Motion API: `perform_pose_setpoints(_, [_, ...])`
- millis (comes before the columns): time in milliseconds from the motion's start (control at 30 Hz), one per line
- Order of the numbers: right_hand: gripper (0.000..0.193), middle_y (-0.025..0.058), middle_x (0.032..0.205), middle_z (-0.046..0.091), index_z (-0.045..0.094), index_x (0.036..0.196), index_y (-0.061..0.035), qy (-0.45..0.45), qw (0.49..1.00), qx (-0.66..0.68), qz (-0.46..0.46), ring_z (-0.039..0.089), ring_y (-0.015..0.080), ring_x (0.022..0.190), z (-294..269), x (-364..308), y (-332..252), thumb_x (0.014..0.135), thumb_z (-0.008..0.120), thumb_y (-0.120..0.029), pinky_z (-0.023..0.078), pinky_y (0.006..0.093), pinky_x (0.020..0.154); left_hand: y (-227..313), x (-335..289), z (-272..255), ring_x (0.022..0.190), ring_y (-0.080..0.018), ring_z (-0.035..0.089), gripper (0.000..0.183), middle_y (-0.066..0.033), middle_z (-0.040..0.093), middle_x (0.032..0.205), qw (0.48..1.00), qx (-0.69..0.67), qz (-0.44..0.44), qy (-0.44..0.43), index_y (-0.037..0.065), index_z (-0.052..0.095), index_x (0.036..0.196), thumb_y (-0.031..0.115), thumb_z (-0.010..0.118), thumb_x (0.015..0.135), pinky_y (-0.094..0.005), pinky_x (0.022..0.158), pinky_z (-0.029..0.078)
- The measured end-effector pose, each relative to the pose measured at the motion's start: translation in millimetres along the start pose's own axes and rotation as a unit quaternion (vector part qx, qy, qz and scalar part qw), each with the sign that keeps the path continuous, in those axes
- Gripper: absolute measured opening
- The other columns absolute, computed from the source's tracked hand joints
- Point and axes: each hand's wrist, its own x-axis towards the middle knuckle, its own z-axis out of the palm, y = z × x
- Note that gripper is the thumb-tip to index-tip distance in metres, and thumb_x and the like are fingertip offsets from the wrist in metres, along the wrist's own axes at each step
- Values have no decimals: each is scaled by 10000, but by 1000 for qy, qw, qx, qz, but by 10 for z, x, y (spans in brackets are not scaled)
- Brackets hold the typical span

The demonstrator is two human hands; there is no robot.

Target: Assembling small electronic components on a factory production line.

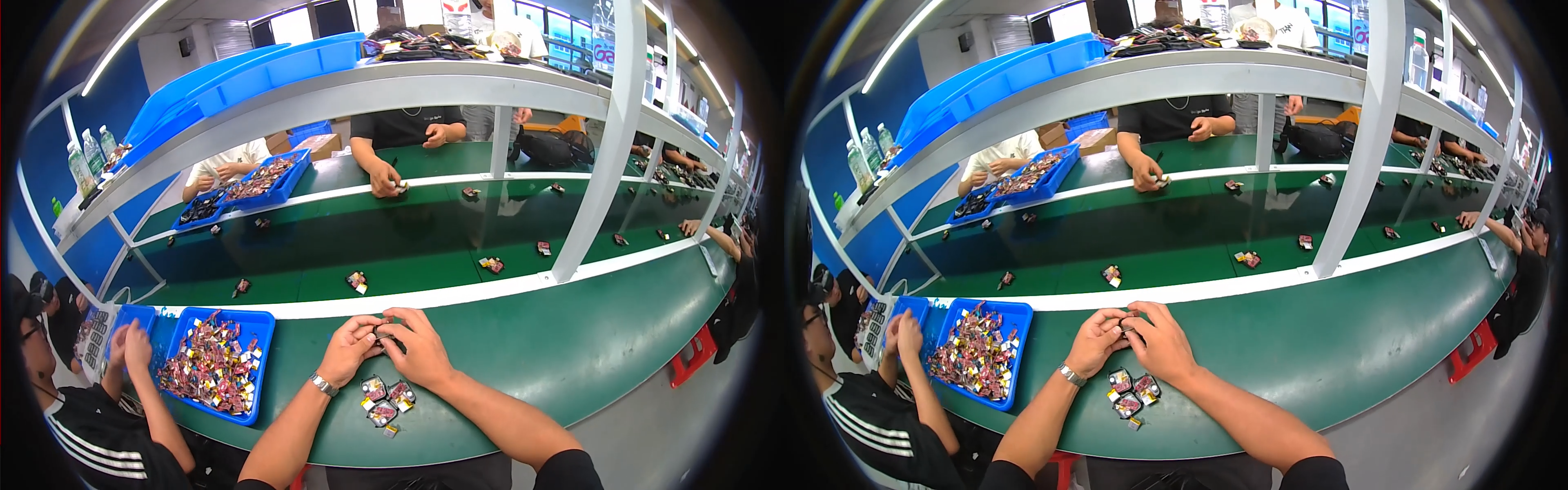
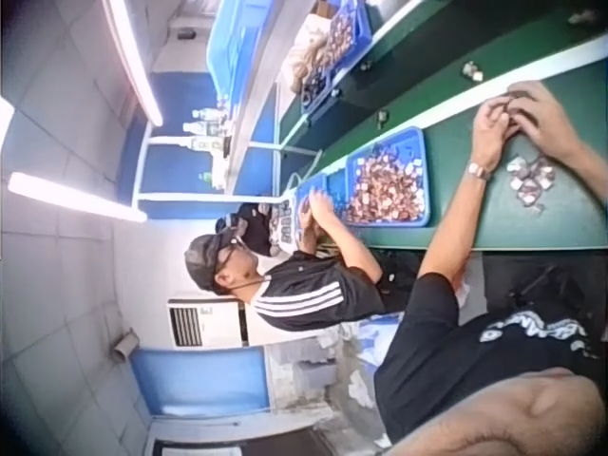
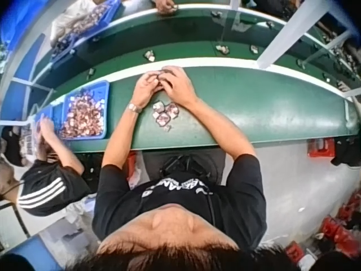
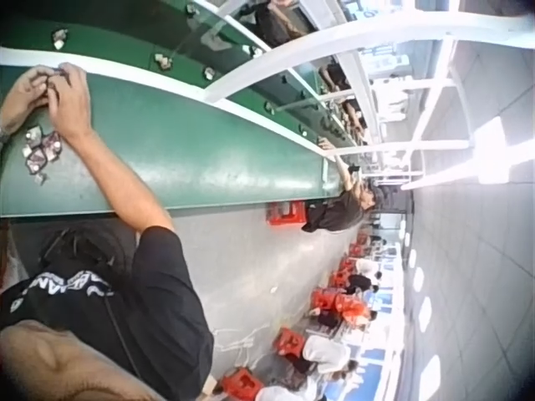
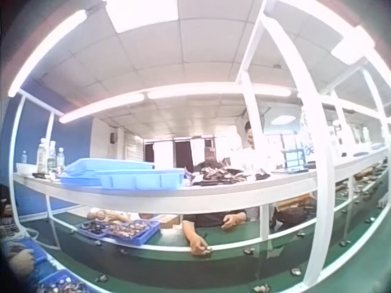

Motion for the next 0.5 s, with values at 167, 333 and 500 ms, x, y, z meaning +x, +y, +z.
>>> perform_pose_setpoints(167, [159,87,1015,623,659,889,-34,26,998,-36,-43,619,261,938,27,23,27,744,718,-5,536,343,738,26,-3,-20,1080,-169,615,261,-93,622,1178,1000,-3,-23,8,34,493,1229,35,512,968,-320,905,539])
perform_pose_setpoints(333, [117,60,968,606,658,877,-65,12,998,-59,-34,613,241,902,39,8,10,768,699,-52,537,333,698,42,0,-9,1079,-163,614,260,-94,623,1178,1000,-4,-27,13,31,496,1226,32,514,966,-319,902,542])
perform_pose_setpoints(500, [157,72,937,621,668,880,-45,25,994,-94,-47,624,238,854,83,6,2,739,738,-38,534,340,703,42,8,-4,1065,-152,617,253,-85,628,1173,999,0,-34,9,31,497,1224,39,510,972,-309,899,539])
